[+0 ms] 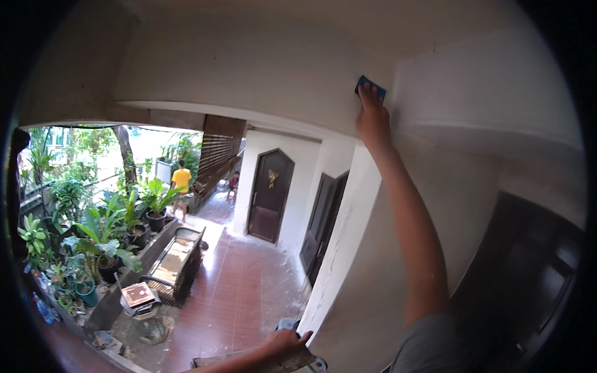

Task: The person stands on a ladder and uses a sanding block to sand the ceiling and upper wall surfaces. They repeatedly rub the block against the ceiling, occasionally pausing to adjust their grip or reposition the ladder.

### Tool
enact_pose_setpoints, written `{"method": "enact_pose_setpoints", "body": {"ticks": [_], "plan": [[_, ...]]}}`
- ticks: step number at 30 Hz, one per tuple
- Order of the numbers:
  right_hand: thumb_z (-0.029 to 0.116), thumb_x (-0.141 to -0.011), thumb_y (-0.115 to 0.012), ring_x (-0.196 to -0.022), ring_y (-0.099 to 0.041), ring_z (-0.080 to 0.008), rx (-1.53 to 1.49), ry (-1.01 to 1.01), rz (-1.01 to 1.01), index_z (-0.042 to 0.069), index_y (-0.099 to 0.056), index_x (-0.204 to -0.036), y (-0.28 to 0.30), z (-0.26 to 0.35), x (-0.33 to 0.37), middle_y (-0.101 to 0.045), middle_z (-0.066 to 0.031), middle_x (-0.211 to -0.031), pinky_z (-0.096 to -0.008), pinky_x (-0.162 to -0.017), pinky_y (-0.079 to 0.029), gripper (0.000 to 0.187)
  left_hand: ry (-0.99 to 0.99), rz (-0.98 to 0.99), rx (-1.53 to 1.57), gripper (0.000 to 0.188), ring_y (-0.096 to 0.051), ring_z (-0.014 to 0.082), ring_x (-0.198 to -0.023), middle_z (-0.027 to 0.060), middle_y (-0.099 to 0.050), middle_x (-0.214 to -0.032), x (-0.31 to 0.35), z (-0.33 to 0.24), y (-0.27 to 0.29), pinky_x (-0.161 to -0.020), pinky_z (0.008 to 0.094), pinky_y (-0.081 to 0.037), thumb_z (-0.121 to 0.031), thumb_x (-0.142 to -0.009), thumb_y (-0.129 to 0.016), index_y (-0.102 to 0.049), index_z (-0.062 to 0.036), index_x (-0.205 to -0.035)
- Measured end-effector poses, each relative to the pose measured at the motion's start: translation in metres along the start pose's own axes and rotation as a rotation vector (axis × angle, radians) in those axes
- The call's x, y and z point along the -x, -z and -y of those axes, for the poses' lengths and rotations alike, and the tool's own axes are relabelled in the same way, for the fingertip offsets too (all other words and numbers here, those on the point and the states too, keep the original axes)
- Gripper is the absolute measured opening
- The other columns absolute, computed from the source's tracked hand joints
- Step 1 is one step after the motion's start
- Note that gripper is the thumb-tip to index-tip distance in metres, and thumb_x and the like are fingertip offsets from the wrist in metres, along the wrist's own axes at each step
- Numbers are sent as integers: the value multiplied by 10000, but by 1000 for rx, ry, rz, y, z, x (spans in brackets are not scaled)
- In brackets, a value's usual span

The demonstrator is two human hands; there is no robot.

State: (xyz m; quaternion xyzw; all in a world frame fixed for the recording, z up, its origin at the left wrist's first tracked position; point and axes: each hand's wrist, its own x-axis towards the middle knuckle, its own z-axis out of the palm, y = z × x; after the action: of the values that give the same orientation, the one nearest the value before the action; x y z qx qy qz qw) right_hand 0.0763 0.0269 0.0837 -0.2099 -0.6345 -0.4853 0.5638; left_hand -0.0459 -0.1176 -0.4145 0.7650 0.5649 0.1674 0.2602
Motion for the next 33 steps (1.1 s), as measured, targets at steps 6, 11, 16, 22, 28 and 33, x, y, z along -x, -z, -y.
{"method": "enact_pose_setpoints", "body": {"ticks": [6, 11, 16, 22, 28, 33], "plan": [[-72, -854, -480, -1272, -455, -388, 96, 1, 147, -9, -529, -1270, 11, 7, 12, -506, -236, -1343, -467, -1074, -378, 424, -43, -5, 1, 803, -674, 396, -850, 233, -691, -866, 4, -1, 3, -768, 473, -520, -694, -896, -309, -724, -8, -846], [-98, -833, -480, -1280, -449, -390, -14, 27, -77, -19, -528, -1267, 2, 14, 26, -498, -246, -1346, -494, -1081, -361, 444, -31, -18, -16, 791, -663, 398, -914, 238, -690, -918, 7, -4, 9, -819, 487, -503, -688, -898, -311, -725, -14, -875], [-84, -856, -492, -1307, -406, -404, 65, -75, 220, -6, -498, -1298, 4, 17, 45, -468, -250, -1372, -494, -1100, -337, 449, -83, -27, 21, 819, -650, 408, -963, 271, -675, -953, 6, -1, 6, -869, 506, -480, -696, -891, -302, -717, 10, -923], [-100, -838, -464, -1320, -387, -410, -23, -71, 133, -5, -499, -1292, 15, 44, 38, -453, -245, -1388, -480, -1098, -349, 465, -51, -11, -18, 797, -638, 432, -969, 274, -672, -962, 2, 1, 6, -891, 491, -472, -683, -893, -305, -724, -6, -926], [-83, -847, -518, -1116, -601, -337, -240, -188, 230, 43, -561, -1260, 113, 76, 210, -602, -195, -1230, -390, -887, -528, 433, -92, 24, 19, 772, -639, 441, -947, 282, -672, -926, 10, -5, 14, -881, 491, -470, -659, -904, -328, -725, 4, -905], [47, -822, -604, -958, -668, -268, 17, -888, 521, 6, -572, -1252, 331, 142, 467, -667, -173, -1079, -360, -848, -520, 433, -36, -24, 42, 765, -629, 459, -945, 297, -663, -937, 11, -6, 12, -901, 502, -455, -634, -918, -336, -710, 32, -922]]}}
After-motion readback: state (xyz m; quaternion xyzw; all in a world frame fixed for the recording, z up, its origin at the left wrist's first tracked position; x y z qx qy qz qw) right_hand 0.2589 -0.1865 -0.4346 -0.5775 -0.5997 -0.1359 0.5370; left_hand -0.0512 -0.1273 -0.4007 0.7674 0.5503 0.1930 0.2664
